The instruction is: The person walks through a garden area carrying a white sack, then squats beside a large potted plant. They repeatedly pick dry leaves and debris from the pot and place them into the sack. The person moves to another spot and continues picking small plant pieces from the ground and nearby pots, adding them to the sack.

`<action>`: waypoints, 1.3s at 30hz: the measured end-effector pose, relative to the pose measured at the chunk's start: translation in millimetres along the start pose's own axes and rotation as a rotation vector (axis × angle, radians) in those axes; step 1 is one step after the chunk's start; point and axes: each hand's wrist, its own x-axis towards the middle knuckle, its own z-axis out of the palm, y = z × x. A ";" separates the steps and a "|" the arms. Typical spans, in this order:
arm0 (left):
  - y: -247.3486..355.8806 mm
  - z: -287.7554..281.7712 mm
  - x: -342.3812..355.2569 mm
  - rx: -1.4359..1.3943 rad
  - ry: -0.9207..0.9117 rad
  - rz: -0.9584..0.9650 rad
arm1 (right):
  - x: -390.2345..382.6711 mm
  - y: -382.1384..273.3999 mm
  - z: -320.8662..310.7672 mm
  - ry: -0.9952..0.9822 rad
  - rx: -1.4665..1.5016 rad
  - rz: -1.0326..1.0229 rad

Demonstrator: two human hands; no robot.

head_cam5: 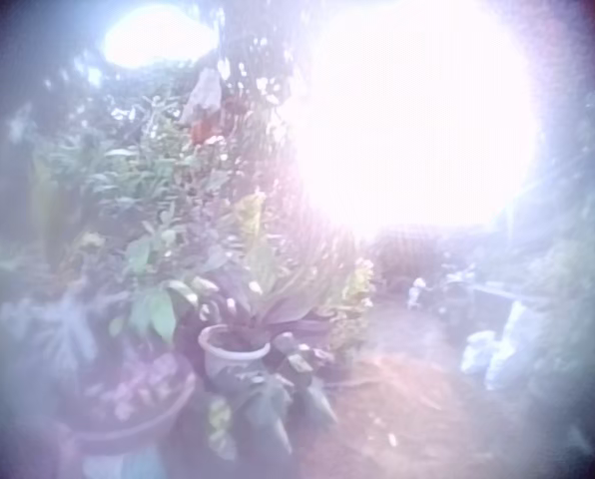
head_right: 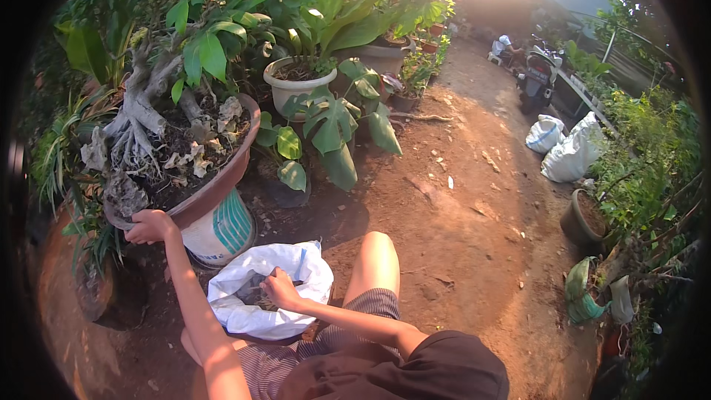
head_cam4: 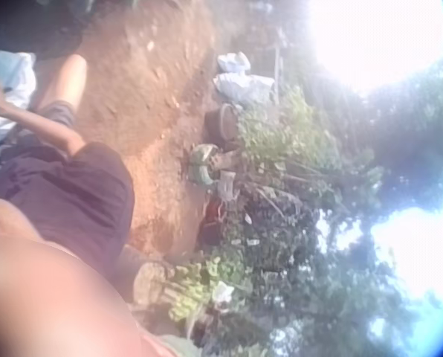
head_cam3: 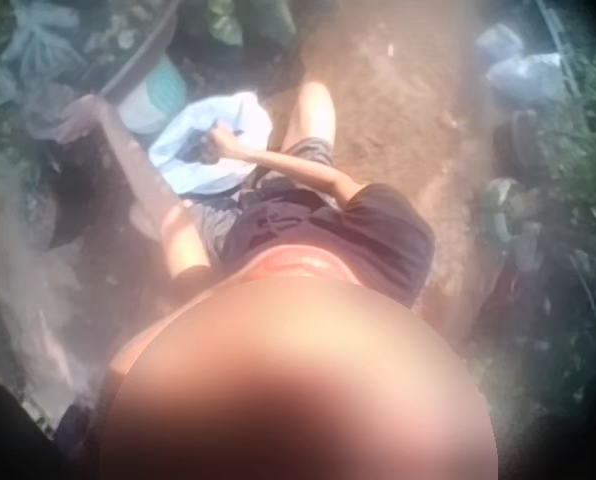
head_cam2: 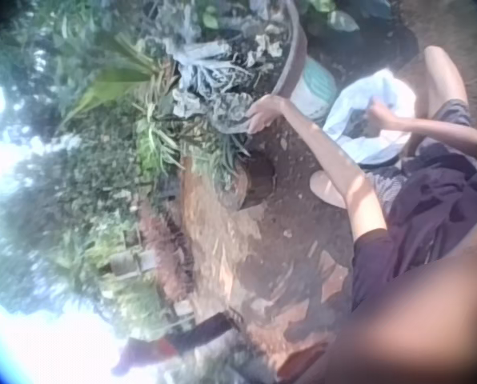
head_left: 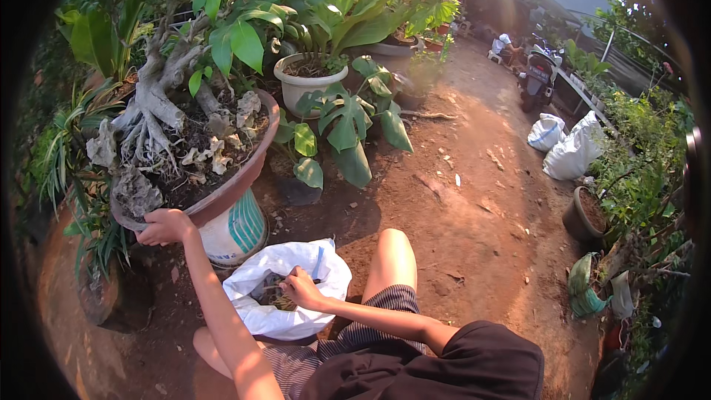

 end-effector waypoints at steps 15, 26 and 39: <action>-0.2 0.2 0.4 0.006 0.002 -0.003 | -5.2 66.5 -66.6 0.188 -0.484 0.449; -0.3 -0.6 -0.5 0.033 -0.018 -0.017 | -26.7 104.1 -50.9 0.118 0.098 0.784; -1.2 0.9 2.2 0.018 -0.006 -0.010 | -19.3 106.5 -85.4 0.360 0.166 0.625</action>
